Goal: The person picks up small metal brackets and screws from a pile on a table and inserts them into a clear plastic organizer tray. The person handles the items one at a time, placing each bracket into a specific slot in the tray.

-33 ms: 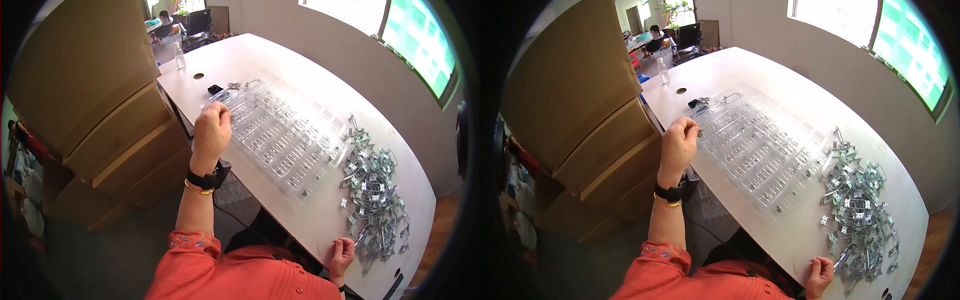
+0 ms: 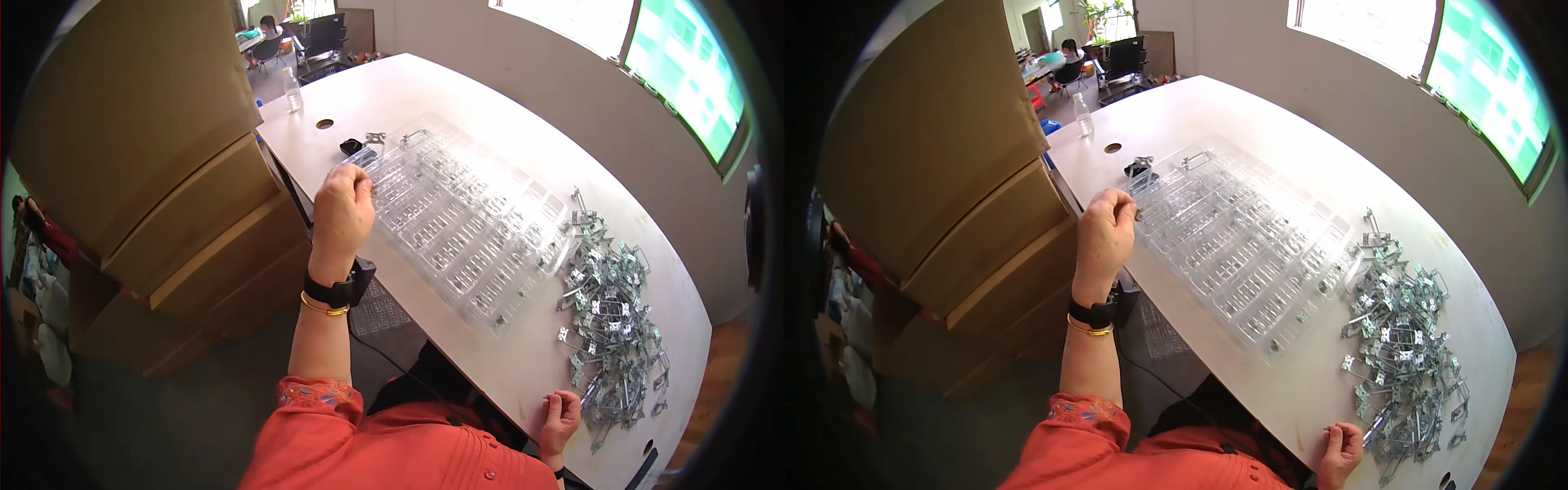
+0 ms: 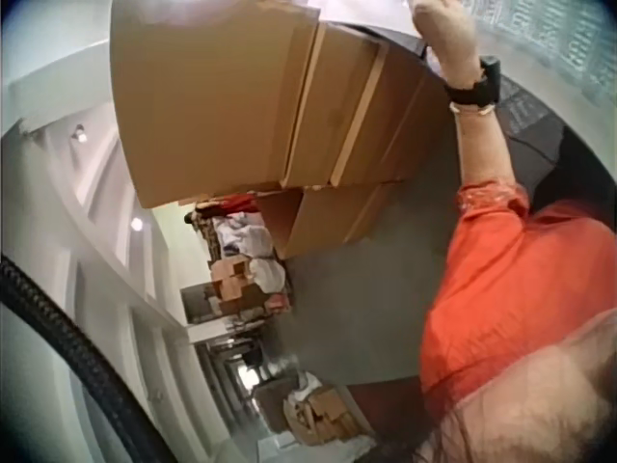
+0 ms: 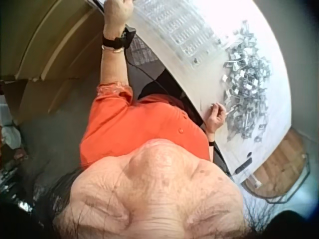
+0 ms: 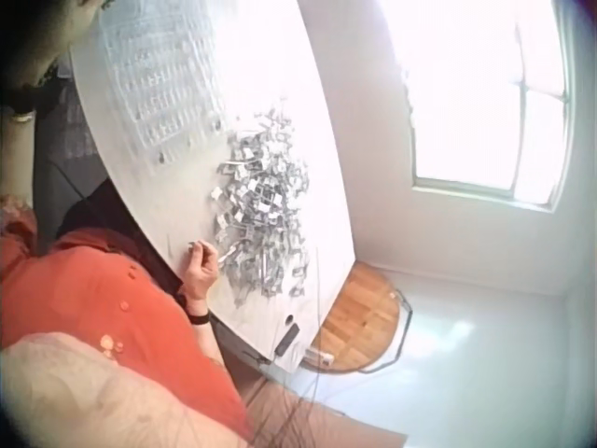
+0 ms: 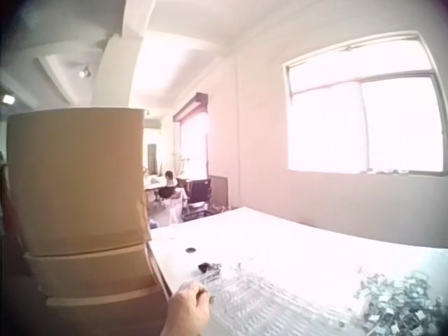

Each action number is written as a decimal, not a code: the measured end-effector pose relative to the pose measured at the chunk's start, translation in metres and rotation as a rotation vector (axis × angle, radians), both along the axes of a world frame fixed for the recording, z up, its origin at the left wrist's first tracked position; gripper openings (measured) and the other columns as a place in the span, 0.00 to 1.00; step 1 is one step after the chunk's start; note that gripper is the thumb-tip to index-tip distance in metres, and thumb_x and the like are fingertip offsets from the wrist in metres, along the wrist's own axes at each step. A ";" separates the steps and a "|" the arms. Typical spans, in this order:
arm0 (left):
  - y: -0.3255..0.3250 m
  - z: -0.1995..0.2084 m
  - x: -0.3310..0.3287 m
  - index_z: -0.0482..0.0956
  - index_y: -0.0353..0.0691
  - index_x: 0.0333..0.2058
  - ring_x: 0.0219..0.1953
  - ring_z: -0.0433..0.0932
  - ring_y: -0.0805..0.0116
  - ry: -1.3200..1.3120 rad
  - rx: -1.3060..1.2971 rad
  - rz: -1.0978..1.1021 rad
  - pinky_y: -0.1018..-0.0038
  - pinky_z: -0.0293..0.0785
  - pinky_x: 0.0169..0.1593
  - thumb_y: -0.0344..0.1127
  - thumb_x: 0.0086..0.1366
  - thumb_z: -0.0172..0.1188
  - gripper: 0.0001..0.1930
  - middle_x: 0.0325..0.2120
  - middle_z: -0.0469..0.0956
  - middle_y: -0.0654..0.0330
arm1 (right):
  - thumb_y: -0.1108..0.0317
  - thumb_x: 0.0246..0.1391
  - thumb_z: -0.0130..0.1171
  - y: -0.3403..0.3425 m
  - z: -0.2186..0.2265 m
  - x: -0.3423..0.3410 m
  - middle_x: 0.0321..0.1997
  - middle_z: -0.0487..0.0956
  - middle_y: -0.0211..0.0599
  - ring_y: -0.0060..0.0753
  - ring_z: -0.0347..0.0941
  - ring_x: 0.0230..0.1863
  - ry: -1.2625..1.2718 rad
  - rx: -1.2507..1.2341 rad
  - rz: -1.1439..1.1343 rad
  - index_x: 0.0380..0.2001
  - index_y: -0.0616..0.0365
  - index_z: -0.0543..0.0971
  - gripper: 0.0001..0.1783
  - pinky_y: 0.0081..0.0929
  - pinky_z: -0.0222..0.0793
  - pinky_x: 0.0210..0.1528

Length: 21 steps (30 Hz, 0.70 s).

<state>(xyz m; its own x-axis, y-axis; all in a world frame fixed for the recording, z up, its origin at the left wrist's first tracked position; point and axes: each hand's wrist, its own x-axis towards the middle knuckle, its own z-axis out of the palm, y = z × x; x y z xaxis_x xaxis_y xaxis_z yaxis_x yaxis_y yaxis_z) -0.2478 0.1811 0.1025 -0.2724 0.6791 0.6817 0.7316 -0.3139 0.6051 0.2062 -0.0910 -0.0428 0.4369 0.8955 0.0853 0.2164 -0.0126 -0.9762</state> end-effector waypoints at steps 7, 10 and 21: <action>0.041 -0.012 -0.018 0.79 0.35 0.35 0.42 0.82 0.45 0.153 -0.098 0.094 0.55 0.79 0.48 0.25 0.66 0.65 0.03 0.36 0.82 0.49 | 0.70 0.75 0.61 -0.005 -0.005 0.009 0.40 0.80 0.26 0.16 0.74 0.38 -0.055 -0.085 -0.041 0.47 0.56 0.78 0.04 0.17 0.73 0.43; 0.051 -0.021 -0.022 0.80 0.34 0.35 0.40 0.82 0.44 0.176 -0.102 0.063 0.55 0.78 0.47 0.24 0.66 0.65 0.02 0.35 0.83 0.47 | 0.70 0.75 0.61 -0.007 -0.008 0.012 0.39 0.80 0.26 0.16 0.73 0.37 -0.054 -0.106 -0.045 0.46 0.56 0.77 0.03 0.17 0.72 0.42; 0.069 -0.032 -0.027 0.81 0.35 0.36 0.46 0.81 0.44 0.251 -0.271 -0.001 0.53 0.77 0.53 0.25 0.65 0.66 0.02 0.36 0.83 0.48 | 0.68 0.75 0.60 -0.006 -0.008 0.015 0.39 0.80 0.25 0.14 0.71 0.34 -0.134 -0.138 -0.066 0.46 0.56 0.77 0.04 0.15 0.69 0.40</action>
